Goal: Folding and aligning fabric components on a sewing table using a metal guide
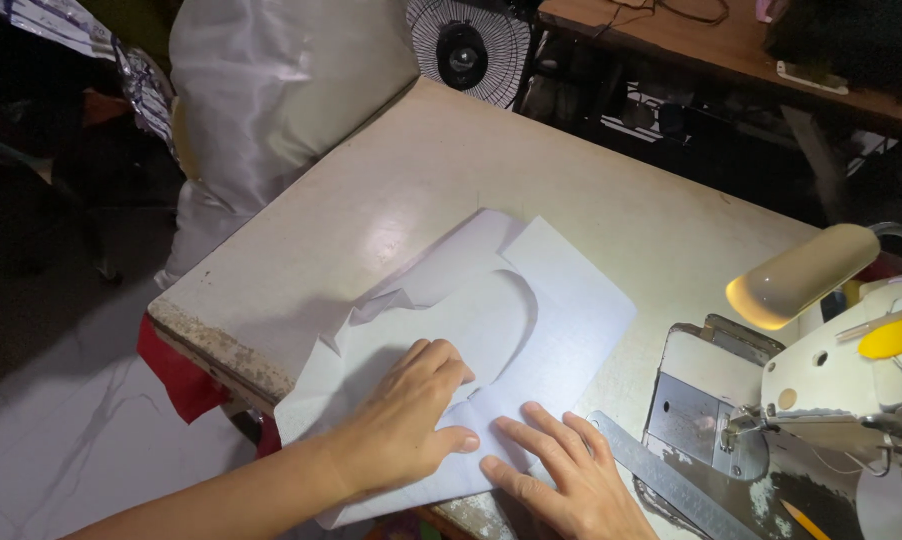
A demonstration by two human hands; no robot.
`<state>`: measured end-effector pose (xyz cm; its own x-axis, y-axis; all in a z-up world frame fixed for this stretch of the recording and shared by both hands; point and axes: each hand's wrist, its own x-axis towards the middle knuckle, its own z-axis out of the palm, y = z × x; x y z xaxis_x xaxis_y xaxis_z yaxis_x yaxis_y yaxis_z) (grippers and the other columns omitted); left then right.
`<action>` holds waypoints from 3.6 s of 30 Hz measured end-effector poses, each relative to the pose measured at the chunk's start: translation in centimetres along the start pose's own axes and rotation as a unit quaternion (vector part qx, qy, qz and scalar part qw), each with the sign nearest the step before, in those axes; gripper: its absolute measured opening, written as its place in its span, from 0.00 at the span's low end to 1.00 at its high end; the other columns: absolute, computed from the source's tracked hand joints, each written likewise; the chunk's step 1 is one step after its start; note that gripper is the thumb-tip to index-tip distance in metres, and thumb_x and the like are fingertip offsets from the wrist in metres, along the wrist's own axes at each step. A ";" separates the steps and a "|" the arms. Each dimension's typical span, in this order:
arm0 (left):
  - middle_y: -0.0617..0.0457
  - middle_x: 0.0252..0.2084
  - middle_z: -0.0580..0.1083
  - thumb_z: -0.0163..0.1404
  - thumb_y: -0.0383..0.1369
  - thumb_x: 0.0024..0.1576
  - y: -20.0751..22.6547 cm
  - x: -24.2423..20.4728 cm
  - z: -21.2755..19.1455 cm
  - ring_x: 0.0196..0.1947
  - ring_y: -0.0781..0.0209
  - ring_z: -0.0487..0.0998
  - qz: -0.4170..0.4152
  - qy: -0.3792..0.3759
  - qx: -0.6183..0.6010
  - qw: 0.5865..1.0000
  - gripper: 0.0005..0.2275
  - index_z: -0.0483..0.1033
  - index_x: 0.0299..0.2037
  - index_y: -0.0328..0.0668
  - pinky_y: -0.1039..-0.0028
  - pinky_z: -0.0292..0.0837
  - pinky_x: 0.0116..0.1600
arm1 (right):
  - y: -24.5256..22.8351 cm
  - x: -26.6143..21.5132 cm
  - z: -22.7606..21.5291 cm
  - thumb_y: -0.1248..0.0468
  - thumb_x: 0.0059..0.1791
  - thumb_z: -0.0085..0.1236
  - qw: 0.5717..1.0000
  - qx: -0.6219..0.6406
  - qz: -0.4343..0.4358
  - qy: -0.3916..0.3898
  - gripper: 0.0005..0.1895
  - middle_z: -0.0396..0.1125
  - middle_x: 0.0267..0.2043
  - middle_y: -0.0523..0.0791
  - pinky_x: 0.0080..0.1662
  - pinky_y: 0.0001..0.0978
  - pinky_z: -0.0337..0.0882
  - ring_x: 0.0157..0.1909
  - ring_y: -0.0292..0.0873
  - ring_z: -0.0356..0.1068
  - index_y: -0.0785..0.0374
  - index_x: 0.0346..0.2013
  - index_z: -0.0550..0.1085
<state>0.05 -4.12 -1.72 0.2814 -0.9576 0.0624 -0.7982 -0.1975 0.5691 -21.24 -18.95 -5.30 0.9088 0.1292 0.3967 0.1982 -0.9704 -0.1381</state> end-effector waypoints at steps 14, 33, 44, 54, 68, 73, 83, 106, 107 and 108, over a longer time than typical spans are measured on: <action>0.55 0.67 0.62 0.63 0.37 0.45 0.3 2.1 -1.4 0.70 0.49 0.55 -0.069 -0.063 -0.055 0.994 0.12 0.72 0.31 0.44 0.58 0.50 0.70 | 1.0 -0.8 1.0 0.56 0.58 0.44 0.999 0.051 0.009 0.004 0.20 0.60 0.71 0.47 0.64 0.60 0.54 0.74 0.58 0.56 0.43 0.65 0.71; 0.40 0.76 0.57 0.57 0.32 0.52 -1.6 2.4 0.3 0.80 0.42 0.43 0.039 -0.043 -0.079 0.995 0.12 0.67 0.22 0.42 0.43 0.24 0.74 | 0.9 -0.3 -0.9 0.63 0.53 0.45 0.982 0.179 0.041 -0.037 0.27 0.59 0.74 0.46 0.67 0.58 0.48 0.77 0.55 0.51 0.50 0.68 0.68; 0.40 0.77 0.54 0.56 0.29 0.55 -1.6 2.6 0.4 0.81 0.44 0.37 0.023 -0.066 -0.093 0.993 0.11 0.67 0.23 0.39 0.43 0.20 0.73 | 1.1 -0.5 -0.4 0.63 0.52 0.47 0.989 0.138 0.021 -0.042 0.29 0.58 0.75 0.45 0.67 0.56 0.49 0.77 0.54 0.51 0.50 0.69 0.67; 0.43 0.78 0.53 0.53 0.30 0.55 -1.0 2.6 0.0 0.81 0.50 0.35 -0.011 -0.083 -0.122 0.989 0.12 0.63 0.23 0.42 0.49 0.15 0.74 | -0.6 0.1 -0.2 0.61 0.53 0.56 0.996 0.050 -0.020 0.077 0.17 0.67 0.63 0.53 0.63 0.58 0.66 0.67 0.59 0.67 0.54 0.57 0.73; 0.46 0.77 0.55 0.58 0.31 0.53 -0.7 3.4 0.1 0.81 0.53 0.38 -0.043 -0.097 -0.033 0.994 0.08 0.75 0.24 0.39 0.43 0.22 0.75 | -0.9 1.1 0.5 0.61 0.58 0.42 0.997 0.039 -0.020 0.067 0.11 0.71 0.54 0.46 0.57 0.52 0.65 0.62 0.54 0.71 0.54 0.45 0.75; 0.46 0.77 0.53 0.58 0.30 0.54 -0.5 3.4 0.0 0.81 0.52 0.36 -0.050 -0.107 -0.037 0.992 0.10 0.72 0.23 0.39 0.43 0.19 0.75 | 0.3 2.1 -2.2 0.67 0.55 0.42 0.986 0.164 -0.034 0.022 0.18 0.72 0.52 0.48 0.52 0.42 0.69 0.53 0.50 0.72 0.60 0.58 0.74; 0.44 0.77 0.55 0.60 0.30 0.52 -0.8 3.3 0.2 0.80 0.48 0.38 -0.034 -0.089 -0.067 0.993 0.11 0.70 0.22 0.39 0.43 0.20 0.75 | 1.9 2.5 -0.8 0.64 0.57 0.47 0.991 0.123 -0.043 0.007 0.11 0.67 0.51 0.50 0.47 0.39 0.69 0.42 0.47 0.67 0.59 0.51 0.75; 0.45 0.76 0.57 0.61 0.31 0.50 -1.2 3.4 -0.3 0.80 0.48 0.43 -0.025 -0.085 -0.063 0.994 0.09 0.74 0.23 0.37 0.45 0.26 0.75 | 2.4 1.3 6.5 0.55 0.45 0.69 0.970 -0.080 0.012 0.229 0.15 0.70 0.36 0.28 0.39 0.21 0.70 0.34 0.27 0.69 0.43 0.46 0.78; 0.47 0.77 0.56 0.60 0.31 0.51 -1.2 3.5 -0.4 0.80 0.50 0.41 -0.037 -0.093 -0.084 0.991 0.10 0.73 0.23 0.38 0.47 0.25 0.75 | 2.2 1.5 6.7 0.55 0.44 0.70 0.960 -0.081 0.038 0.265 0.15 0.68 0.29 0.35 0.38 0.18 0.72 0.31 0.25 0.69 0.40 0.44 0.79; 0.47 0.77 0.56 0.60 0.31 0.51 -1.3 3.2 -0.6 0.80 0.50 0.41 -0.036 -0.093 -0.082 0.992 0.10 0.73 0.23 0.38 0.47 0.25 0.75 | 2.2 1.2 7.1 0.55 0.44 0.70 0.959 -0.082 0.039 0.267 0.15 0.68 0.29 0.35 0.38 0.18 0.72 0.31 0.25 0.69 0.40 0.44 0.79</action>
<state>2.33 -6.75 -1.79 0.2191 -0.9674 -0.1270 -0.6782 -0.2446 0.6929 -17.13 -19.54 -11.55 0.5921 -0.0244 0.8055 0.0372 -0.9976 -0.0576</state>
